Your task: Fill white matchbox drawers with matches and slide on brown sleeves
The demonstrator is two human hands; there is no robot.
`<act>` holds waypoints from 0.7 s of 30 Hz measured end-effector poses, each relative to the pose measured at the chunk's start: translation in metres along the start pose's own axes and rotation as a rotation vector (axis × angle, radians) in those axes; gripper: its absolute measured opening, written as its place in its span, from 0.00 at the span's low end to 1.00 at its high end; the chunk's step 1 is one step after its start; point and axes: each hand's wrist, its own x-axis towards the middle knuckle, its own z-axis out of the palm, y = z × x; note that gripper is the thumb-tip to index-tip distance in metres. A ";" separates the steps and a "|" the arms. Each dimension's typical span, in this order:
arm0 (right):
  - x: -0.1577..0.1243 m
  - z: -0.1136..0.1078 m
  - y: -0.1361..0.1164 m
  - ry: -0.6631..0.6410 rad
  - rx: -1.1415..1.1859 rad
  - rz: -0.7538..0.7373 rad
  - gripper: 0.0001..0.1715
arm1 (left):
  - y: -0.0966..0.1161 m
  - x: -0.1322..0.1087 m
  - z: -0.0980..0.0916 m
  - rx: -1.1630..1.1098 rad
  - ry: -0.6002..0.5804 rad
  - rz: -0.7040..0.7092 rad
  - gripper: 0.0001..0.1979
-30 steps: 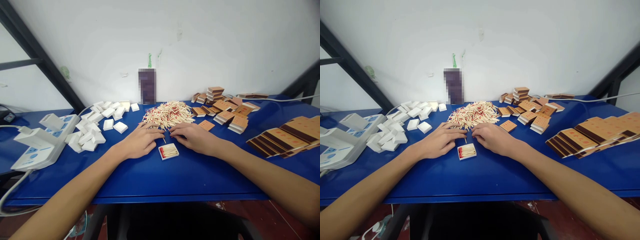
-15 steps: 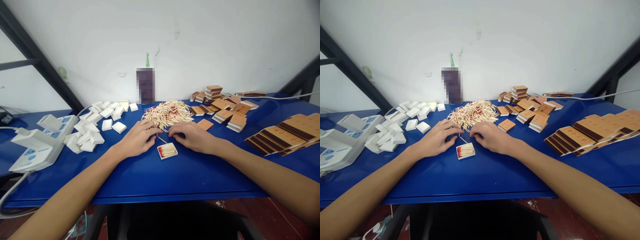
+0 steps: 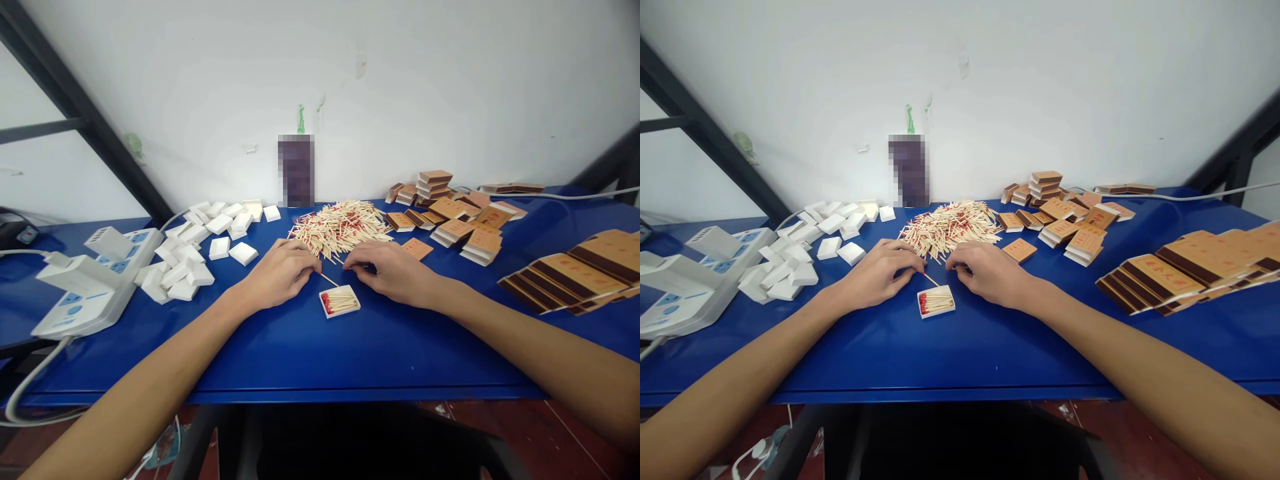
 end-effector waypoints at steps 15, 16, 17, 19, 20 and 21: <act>0.000 -0.002 -0.001 0.003 -0.059 0.048 0.13 | 0.005 0.000 -0.001 -0.012 -0.056 -0.013 0.14; 0.000 -0.002 -0.002 -0.009 -0.066 0.052 0.13 | 0.006 0.001 -0.002 -0.013 -0.057 -0.015 0.14; -0.001 -0.003 -0.003 -0.019 -0.072 0.059 0.13 | 0.006 0.001 -0.002 -0.017 -0.058 -0.018 0.15; -0.002 -0.003 -0.005 -0.033 -0.074 0.071 0.14 | 0.008 0.001 -0.002 -0.032 -0.055 -0.025 0.15; -0.002 -0.003 -0.005 -0.035 -0.071 0.075 0.14 | 0.008 0.001 -0.001 -0.047 -0.050 -0.027 0.16; -0.002 -0.003 -0.006 -0.035 -0.067 0.079 0.14 | 0.009 0.001 -0.001 -0.066 -0.044 -0.029 0.16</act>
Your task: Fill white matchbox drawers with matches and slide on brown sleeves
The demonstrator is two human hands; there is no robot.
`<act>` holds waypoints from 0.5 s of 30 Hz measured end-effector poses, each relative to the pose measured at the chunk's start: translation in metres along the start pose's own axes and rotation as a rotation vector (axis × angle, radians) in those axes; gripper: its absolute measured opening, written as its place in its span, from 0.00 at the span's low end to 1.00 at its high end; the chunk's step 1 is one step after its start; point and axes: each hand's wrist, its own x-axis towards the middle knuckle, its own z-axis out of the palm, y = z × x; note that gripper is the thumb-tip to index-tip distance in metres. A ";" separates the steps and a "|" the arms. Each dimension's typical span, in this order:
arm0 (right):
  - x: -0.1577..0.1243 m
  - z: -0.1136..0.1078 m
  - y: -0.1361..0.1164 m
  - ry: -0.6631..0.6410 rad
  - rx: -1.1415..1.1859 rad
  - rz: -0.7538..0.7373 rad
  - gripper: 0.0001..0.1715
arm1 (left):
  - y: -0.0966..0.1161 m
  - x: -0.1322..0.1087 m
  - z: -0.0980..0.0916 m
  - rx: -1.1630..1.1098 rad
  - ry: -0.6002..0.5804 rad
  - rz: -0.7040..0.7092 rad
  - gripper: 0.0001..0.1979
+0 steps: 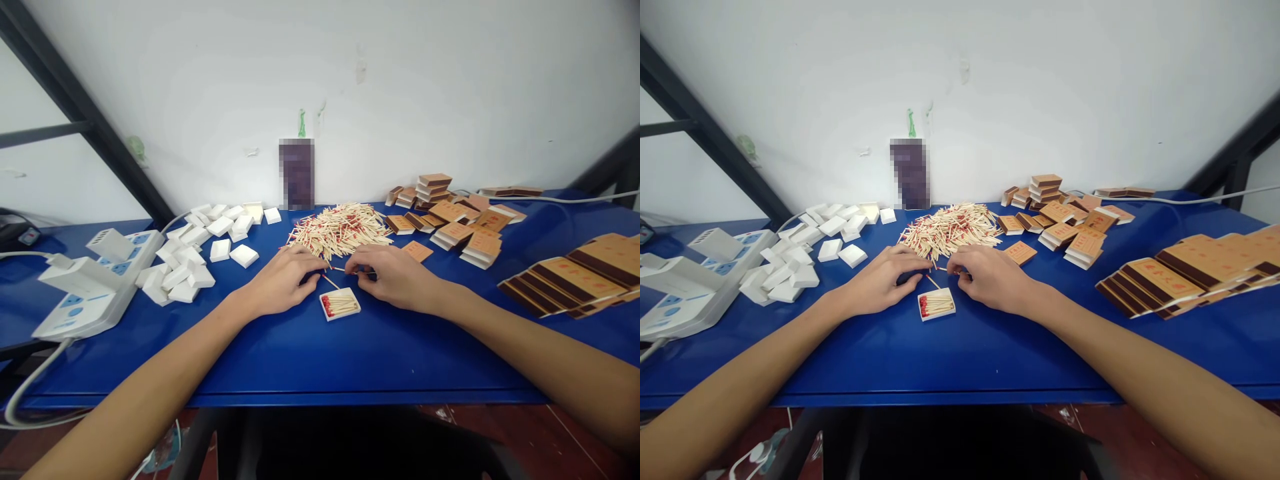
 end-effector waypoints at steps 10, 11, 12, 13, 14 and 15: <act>0.001 0.000 0.001 0.029 -0.001 0.005 0.14 | 0.003 0.002 0.005 -0.084 0.037 0.023 0.23; 0.001 0.001 0.001 0.034 0.004 -0.003 0.15 | 0.003 0.002 0.004 -0.058 0.024 0.018 0.24; 0.001 0.001 0.001 0.041 0.012 -0.009 0.15 | 0.003 0.001 0.004 -0.033 0.012 0.012 0.24; 0.002 0.001 0.001 0.049 0.020 -0.015 0.15 | 0.004 0.001 0.003 -0.013 0.003 0.006 0.24; 0.002 0.002 0.002 0.060 0.027 -0.020 0.15 | 0.004 0.000 0.003 0.001 -0.003 0.002 0.24; 0.002 0.002 0.002 0.072 0.032 -0.023 0.15 | 0.004 0.000 0.002 0.009 -0.007 0.002 0.24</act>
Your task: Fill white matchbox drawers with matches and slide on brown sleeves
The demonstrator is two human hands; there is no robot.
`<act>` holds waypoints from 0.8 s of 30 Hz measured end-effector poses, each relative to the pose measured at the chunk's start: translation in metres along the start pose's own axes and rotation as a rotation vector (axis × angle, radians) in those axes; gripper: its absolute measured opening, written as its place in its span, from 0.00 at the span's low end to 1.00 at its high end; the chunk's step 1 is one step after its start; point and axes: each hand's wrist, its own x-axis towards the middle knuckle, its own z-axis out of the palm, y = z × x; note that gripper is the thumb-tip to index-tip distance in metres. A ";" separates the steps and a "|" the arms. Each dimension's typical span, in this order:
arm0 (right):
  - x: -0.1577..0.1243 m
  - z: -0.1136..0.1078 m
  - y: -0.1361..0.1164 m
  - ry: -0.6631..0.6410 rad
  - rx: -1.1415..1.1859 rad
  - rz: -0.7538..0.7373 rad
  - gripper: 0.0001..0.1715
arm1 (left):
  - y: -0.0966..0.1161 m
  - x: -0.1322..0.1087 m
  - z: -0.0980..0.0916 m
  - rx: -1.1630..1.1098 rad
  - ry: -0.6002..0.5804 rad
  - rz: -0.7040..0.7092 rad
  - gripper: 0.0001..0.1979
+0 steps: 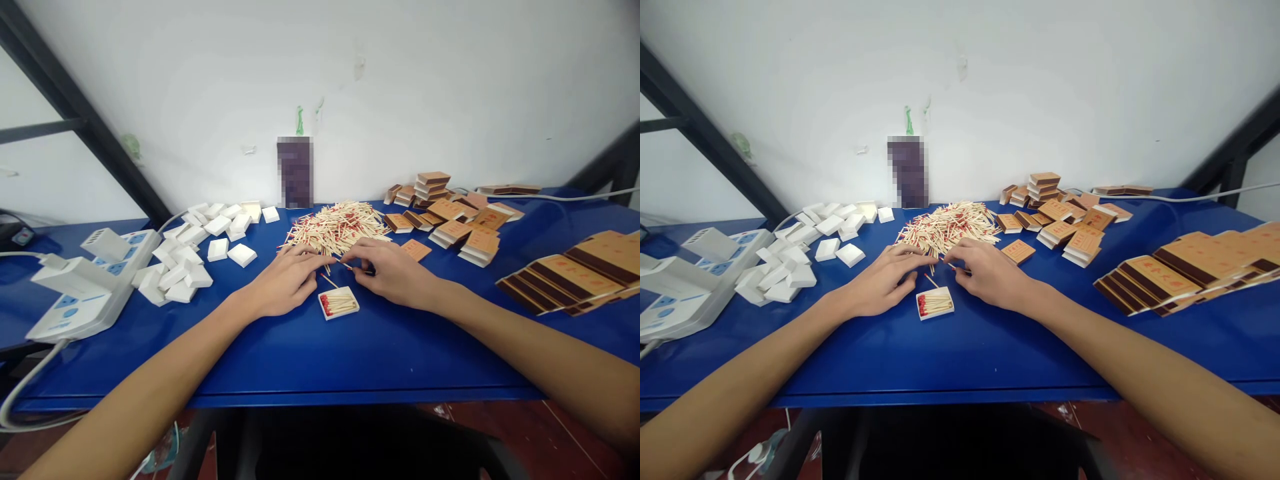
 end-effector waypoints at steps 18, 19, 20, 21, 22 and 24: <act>0.006 0.011 0.006 0.103 -0.034 -0.068 0.08 | -0.002 0.000 0.004 -0.145 0.149 0.018 0.13; 0.005 0.011 0.007 0.095 -0.060 -0.040 0.08 | -0.002 0.000 0.004 -0.098 0.145 0.010 0.13; 0.005 0.011 0.007 0.084 -0.081 -0.017 0.08 | -0.003 -0.001 0.003 -0.048 0.136 0.000 0.13; 0.004 0.010 0.007 0.069 -0.093 0.003 0.08 | -0.004 -0.001 0.003 -0.002 0.122 -0.011 0.14; 0.004 0.009 0.007 0.051 -0.096 0.019 0.09 | -0.004 -0.001 0.002 0.034 0.107 -0.021 0.14; 0.003 0.007 0.005 0.021 -0.083 0.040 0.10 | -0.004 -0.002 0.002 0.073 0.083 -0.030 0.14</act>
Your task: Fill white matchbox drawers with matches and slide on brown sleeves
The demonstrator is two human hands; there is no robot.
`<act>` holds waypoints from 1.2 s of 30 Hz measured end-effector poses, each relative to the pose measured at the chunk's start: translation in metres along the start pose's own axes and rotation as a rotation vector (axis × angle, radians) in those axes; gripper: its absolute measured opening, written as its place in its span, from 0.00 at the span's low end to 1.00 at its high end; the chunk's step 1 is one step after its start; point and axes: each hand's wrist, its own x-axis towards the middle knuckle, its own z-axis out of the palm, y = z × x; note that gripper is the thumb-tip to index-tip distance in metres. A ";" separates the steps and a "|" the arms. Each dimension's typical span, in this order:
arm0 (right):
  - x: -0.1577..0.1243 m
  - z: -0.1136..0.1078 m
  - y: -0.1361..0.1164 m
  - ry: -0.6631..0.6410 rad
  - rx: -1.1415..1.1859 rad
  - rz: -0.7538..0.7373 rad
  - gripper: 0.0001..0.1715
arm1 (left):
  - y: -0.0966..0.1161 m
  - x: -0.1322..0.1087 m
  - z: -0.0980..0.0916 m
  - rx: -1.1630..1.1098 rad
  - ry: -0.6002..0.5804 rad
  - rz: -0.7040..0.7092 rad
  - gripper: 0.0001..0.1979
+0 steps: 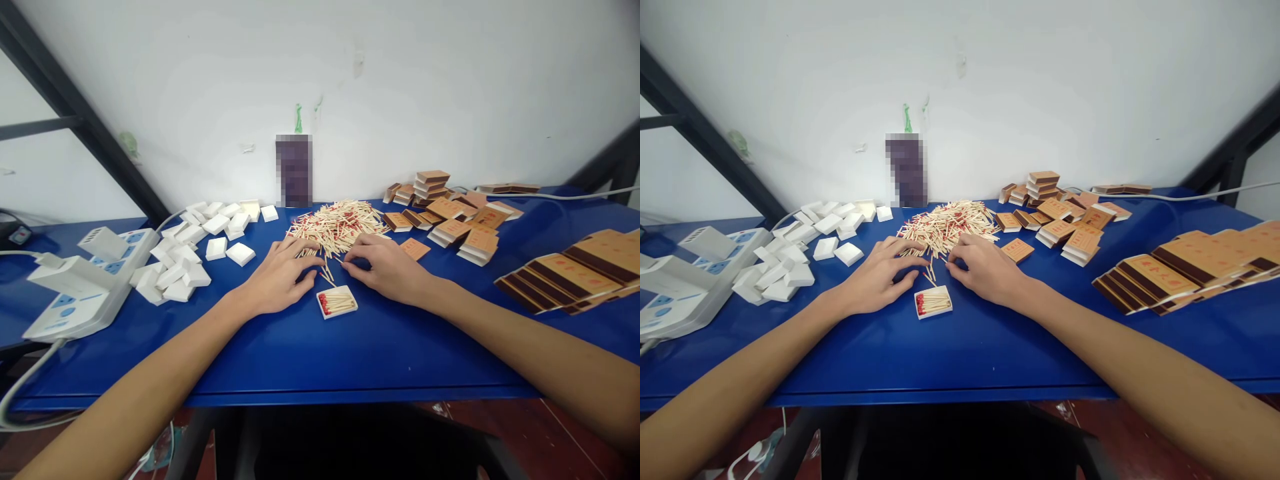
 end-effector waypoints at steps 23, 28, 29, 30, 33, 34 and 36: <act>0.006 -0.008 -0.017 -0.137 0.256 0.047 0.15 | 0.004 0.005 0.002 0.021 -0.006 -0.024 0.12; 0.007 -0.011 -0.017 -0.181 0.305 0.043 0.17 | 0.003 0.007 0.005 0.064 -0.030 -0.082 0.16; 0.008 -0.012 -0.017 -0.194 0.312 0.043 0.18 | 0.003 0.007 0.005 0.064 -0.025 -0.080 0.16; 0.008 -0.012 -0.017 -0.205 0.313 0.041 0.18 | 0.003 0.007 0.006 0.063 -0.016 -0.075 0.14; 0.008 -0.014 -0.017 -0.215 0.282 0.030 0.18 | 0.004 0.008 0.005 0.047 0.008 -0.067 0.11; 0.008 -0.014 -0.016 -0.210 0.267 0.029 0.18 | 0.004 0.008 0.005 0.039 0.010 -0.069 0.10; 0.009 -0.014 -0.015 -0.191 0.237 0.022 0.16 | 0.004 0.008 0.004 0.021 0.006 -0.071 0.10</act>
